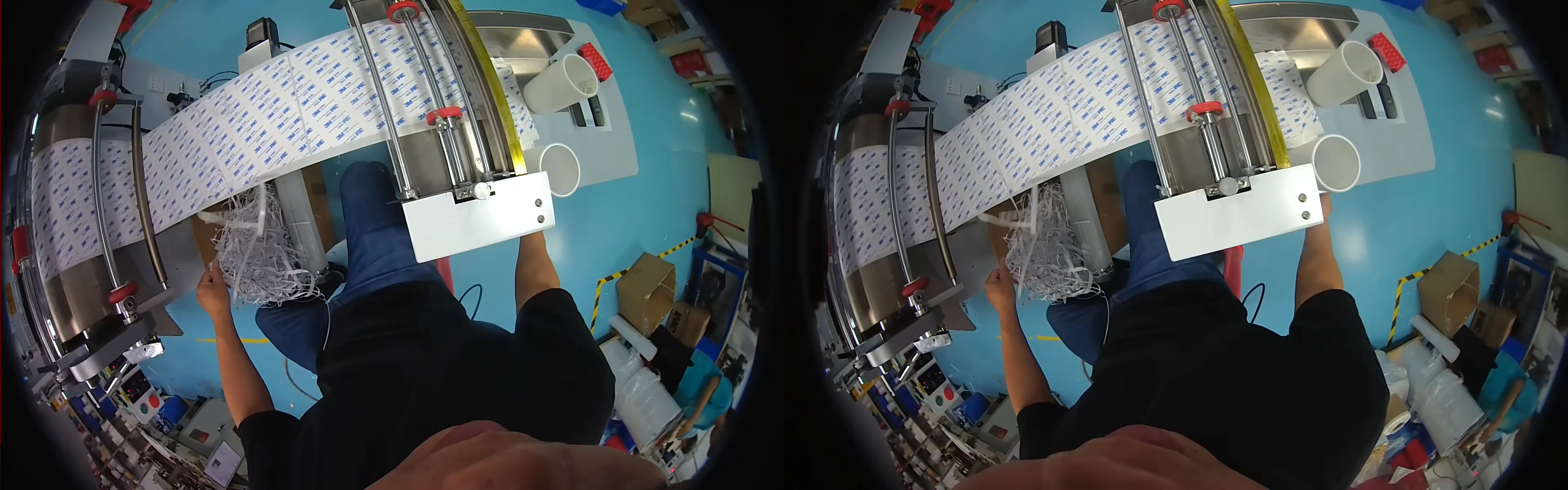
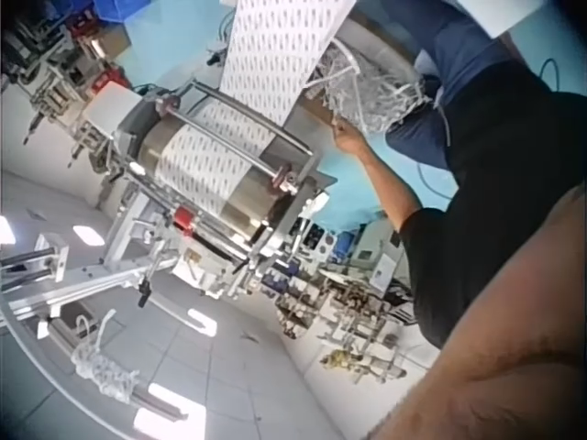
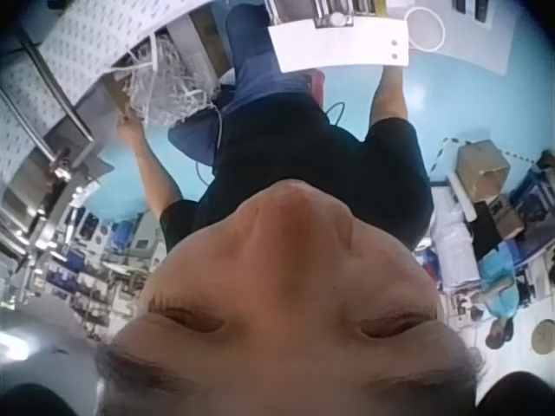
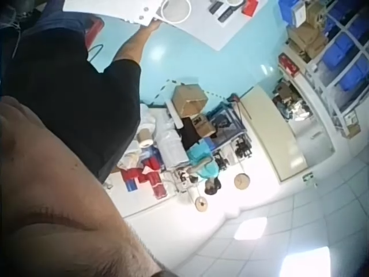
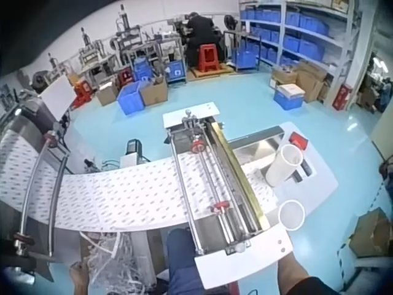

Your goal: Operating an industrial machine to process adhesive sheets, including loading sheets and clearing scrap material.

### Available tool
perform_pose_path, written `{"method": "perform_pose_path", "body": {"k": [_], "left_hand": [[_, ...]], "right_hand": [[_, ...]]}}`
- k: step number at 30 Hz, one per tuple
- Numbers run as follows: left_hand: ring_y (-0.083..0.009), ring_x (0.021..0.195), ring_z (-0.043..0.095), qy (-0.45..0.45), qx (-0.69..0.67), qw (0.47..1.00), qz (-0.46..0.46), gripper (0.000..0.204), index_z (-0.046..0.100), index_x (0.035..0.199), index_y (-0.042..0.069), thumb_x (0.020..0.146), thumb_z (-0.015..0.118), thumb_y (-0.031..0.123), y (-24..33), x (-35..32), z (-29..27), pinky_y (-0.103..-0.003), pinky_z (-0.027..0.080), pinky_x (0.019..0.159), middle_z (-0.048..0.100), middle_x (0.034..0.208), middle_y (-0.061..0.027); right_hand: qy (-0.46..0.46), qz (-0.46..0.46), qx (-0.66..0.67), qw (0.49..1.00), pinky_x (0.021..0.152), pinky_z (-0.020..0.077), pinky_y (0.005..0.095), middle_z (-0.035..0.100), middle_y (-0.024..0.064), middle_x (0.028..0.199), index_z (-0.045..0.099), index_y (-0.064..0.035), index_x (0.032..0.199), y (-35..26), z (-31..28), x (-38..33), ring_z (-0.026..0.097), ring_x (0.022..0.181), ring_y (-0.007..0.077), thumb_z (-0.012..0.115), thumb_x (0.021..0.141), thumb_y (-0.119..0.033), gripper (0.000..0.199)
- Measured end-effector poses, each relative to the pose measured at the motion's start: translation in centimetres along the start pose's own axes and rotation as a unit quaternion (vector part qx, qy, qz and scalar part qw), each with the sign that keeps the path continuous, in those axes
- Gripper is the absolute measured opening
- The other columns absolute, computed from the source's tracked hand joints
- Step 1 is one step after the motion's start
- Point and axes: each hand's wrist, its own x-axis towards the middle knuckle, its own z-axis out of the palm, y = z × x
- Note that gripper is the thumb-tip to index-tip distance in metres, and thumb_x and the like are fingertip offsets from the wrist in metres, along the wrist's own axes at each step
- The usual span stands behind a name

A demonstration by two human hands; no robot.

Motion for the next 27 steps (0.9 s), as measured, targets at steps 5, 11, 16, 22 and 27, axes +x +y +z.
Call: {"method": "perform_pose_path", "body": {"k": [5,11,16,22,27], "left_hand": [[-0.0219,0.055,0.054,0.063,-0.180,0.980,-0.059,0.043,0.063,0.075,0.001,0.092,0.052,0.039,-3.1,0.9,2.3,-0.038,0.043,0.053,0.062,0.067,-0.0097],[-0.0096,0.060,0.051,0.145,-0.300,0.943,-0.006,0.018,0.064,0.094,0.001,0.091,0.056,0.018,-0.8,0.0,-2.6,-0.027,0.042,0.052,0.058,0.071,-0.0020],[-0.0128,0.070,0.056,0.156,-0.399,0.903,0.026,0.027,0.062,0.107,-0.001,0.089,0.059,0.019,-5.4,-1.8,-1.1,-0.028,0.046,0.062,0.065,0.086,-0.0060],[-0.0113,0.052,0.037,-0.168,-0.821,0.534,-0.114,0.051,0.051,0.080,0.009,0.096,0.031,0.053,5.5,-5.3,-5.2,-0.025,0.032,0.049,0.043,0.061,-0.0002],[-0.0125,0.060,0.044,-0.202,-0.854,0.470,-0.095,0.060,0.052,0.088,0.006,0.095,0.025,0.059,7.3,-7.3,-8.0,-0.027,0.036,0.057,0.046,0.067,-0.0015]], "right_hand": [[-0.093,-0.039,-0.164,0.981,0.078,0.0517,0.0321,0.059,0.0103,0.110,0.050,-0.0034,0.121,1.5,0.2,-6.0,0.061,0.096,0.0206,0.052,0.091,-0.035,0.044],[-0.228,0.070,-0.547,0.802,0.064,0.0481,0.0266,0.063,0.0062,0.086,0.057,-0.0038,0.108,1.3,-1.5,-17.1,0.059,0.073,0.0144,0.057,0.090,-0.019,0.024],[-0.390,-0.093,-0.639,0.657,0.069,0.0498,0.0277,0.067,0.0093,0.082,0.061,0.0011,0.100,-0.9,6.8,-28.4,0.063,0.073,0.0164,0.060,0.087,-0.012,0.018],[-0.695,-0.223,-0.412,0.546,0.069,0.0479,0.0289,0.064,0.0124,0.086,0.060,0.0004,0.095,2.4,26.4,-41.2,0.063,0.077,0.0224,0.062,0.081,0.000,0.013],[-0.733,-0.299,-0.324,0.519,0.061,0.0466,0.0282,0.055,0.0086,0.080,0.060,-0.0007,0.102,9.5,35.2,-47.2,0.058,0.068,0.0175,0.067,0.077,-0.002,0.026]]}}
